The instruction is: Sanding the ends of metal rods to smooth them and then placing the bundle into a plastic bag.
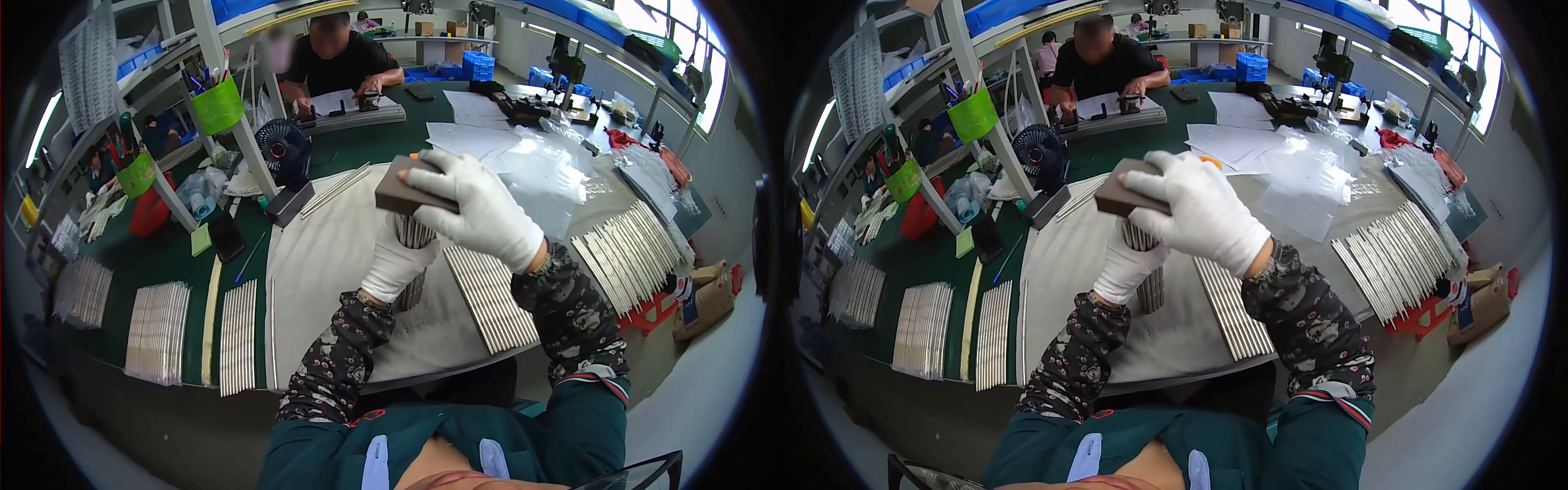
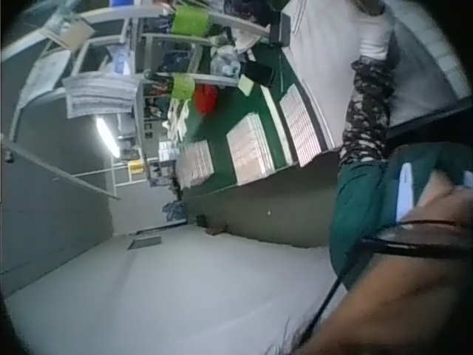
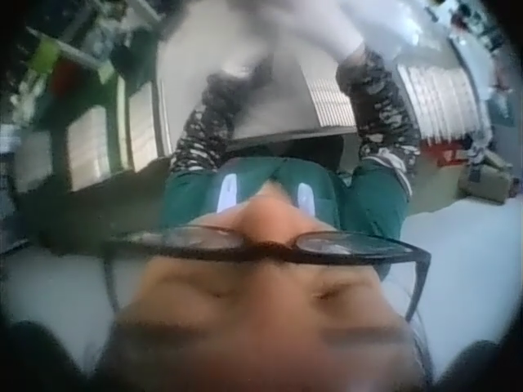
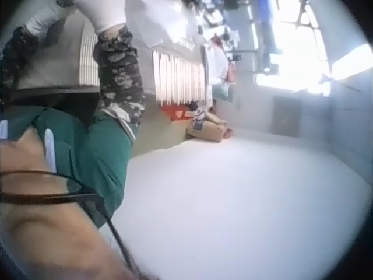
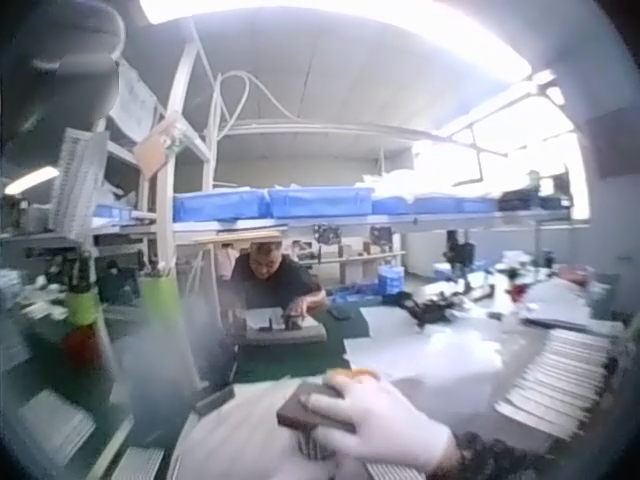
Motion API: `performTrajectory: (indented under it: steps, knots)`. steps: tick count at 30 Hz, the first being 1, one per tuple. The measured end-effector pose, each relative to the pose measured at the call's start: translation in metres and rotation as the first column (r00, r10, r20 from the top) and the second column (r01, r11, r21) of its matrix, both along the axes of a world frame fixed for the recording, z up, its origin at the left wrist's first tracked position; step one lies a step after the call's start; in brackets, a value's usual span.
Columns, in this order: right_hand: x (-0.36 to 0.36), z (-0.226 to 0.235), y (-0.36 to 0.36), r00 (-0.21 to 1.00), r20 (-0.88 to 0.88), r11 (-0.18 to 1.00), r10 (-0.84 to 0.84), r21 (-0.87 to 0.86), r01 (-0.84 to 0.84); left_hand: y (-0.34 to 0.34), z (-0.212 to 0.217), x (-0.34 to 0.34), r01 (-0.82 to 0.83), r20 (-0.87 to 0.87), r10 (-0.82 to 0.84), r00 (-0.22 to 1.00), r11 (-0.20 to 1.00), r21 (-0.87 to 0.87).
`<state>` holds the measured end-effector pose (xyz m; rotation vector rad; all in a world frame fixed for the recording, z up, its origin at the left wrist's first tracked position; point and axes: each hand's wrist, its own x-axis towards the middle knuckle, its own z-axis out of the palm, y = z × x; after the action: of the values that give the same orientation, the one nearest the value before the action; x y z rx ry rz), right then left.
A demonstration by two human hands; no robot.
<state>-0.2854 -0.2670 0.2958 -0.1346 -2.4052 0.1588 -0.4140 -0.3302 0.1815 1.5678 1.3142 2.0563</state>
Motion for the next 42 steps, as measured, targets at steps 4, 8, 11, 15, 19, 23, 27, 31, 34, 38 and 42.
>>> performTrajectory:
  steps: [4, 8, 11, 15, 19, 23, 27, 31, 34, 38, 42]
  knots:
    - [0.039, -0.025, 0.053, 0.811, 0.031, 0.792, -0.585, 0.239, 0.562, -0.012, 0.008, 0.000, 0.102, 0.107, -0.082, 0.991, 0.975, -0.196]
    - [0.098, -0.102, 0.072, 0.729, 0.198, 0.694, -0.656, -0.224, 0.685, -0.025, 0.008, -0.001, 0.125, 0.147, -0.103, 0.984, 0.981, -0.150]
    - [0.138, -0.155, 0.079, 0.574, 0.306, 0.491, -0.760, -0.309, 0.815, -0.022, 0.001, -0.003, 0.148, 0.165, -0.117, 0.979, 0.972, -0.185]
    - [0.144, -0.161, 0.058, 0.357, 0.378, 0.366, -0.854, -0.051, 0.929, -0.023, 0.000, -0.003, 0.141, 0.158, -0.110, 0.981, 0.969, -0.203]
    - [0.104, -0.119, 0.049, 0.764, 0.154, 0.715, -0.626, -0.278, 0.642, -0.018, 0.002, 0.001, 0.154, 0.144, -0.121, 0.982, 0.955, -0.253]
    - [0.041, -0.078, 0.012, 0.993, -0.099, 0.815, -0.058, -0.579, -0.010, -0.016, 0.002, 0.004, 0.173, 0.135, -0.142, 0.981, 0.949, -0.263]
    - [0.015, -0.059, -0.009, 0.970, -0.164, 0.545, 0.180, -0.804, -0.237, -0.017, 0.014, 0.019, 0.228, 0.127, -0.213, 0.969, 0.967, -0.116]
    - [0.010, -0.064, -0.008, 0.926, -0.329, 0.366, 0.187, -0.851, -0.377, -0.021, 0.020, 0.012, 0.335, 0.136, -0.317, 0.939, 0.931, -0.147]
    - [0.003, -0.071, 0.001, 0.893, -0.406, 0.719, 0.194, -0.560, -0.411, -0.023, 0.029, 0.011, 0.358, 0.197, -0.329, 0.923, 0.924, -0.136]
    - [0.000, -0.068, 0.002, 0.905, -0.415, 0.782, 0.091, -0.533, -0.323, -0.019, 0.030, 0.008, 0.330, 0.212, -0.315, 0.925, 0.943, -0.040]
    - [0.005, -0.064, -0.004, 0.926, -0.376, 0.739, 0.044, -0.611, -0.284, -0.018, 0.027, 0.013, 0.259, 0.243, -0.244, 0.939, 0.965, -0.029]
